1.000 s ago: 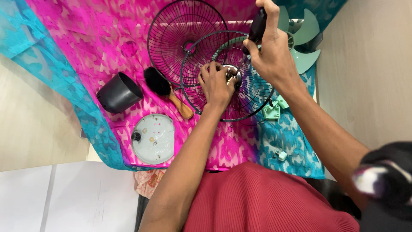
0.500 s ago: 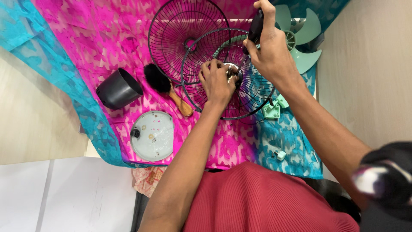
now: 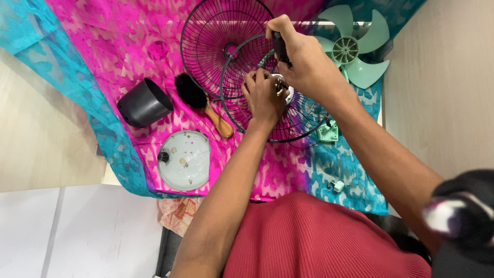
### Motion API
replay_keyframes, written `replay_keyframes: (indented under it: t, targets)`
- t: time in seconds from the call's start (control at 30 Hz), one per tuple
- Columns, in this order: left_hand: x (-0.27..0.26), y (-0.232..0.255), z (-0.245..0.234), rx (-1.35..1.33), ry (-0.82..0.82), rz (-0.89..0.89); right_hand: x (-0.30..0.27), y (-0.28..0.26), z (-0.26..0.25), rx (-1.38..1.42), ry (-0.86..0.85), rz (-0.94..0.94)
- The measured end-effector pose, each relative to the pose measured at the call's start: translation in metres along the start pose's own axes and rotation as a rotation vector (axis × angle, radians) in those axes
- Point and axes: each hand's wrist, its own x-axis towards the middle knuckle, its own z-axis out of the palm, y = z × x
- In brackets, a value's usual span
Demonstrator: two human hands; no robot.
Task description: The person assembles a small electric fan by hand. They place the motor into the rear cage, secure it with a screwdriver, attach the fan blades, and then fit the front cage over the assembly.
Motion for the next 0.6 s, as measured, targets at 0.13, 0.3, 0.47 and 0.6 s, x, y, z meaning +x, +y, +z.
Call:
replay_keyframes:
  t: [0.13,0.3,0.47,0.6]
  targets:
    - [-0.001,-0.001,-0.002,-0.026,-0.012,-0.006,0.012,0.007,-0.001,-0.111,-0.020,0.125]
    - [-0.003,-0.006,0.006,-0.038,0.040,0.044,0.017,0.012,-0.005,-0.378,0.124,0.146]
    - [-0.002,-0.008,0.012,0.011,0.109,0.102,0.013,0.008,0.003,-0.298,0.169,0.153]
    - [0.003,-0.005,0.010,0.015,0.032,0.048,0.026,0.011,0.000,-0.256,0.269,-0.130]
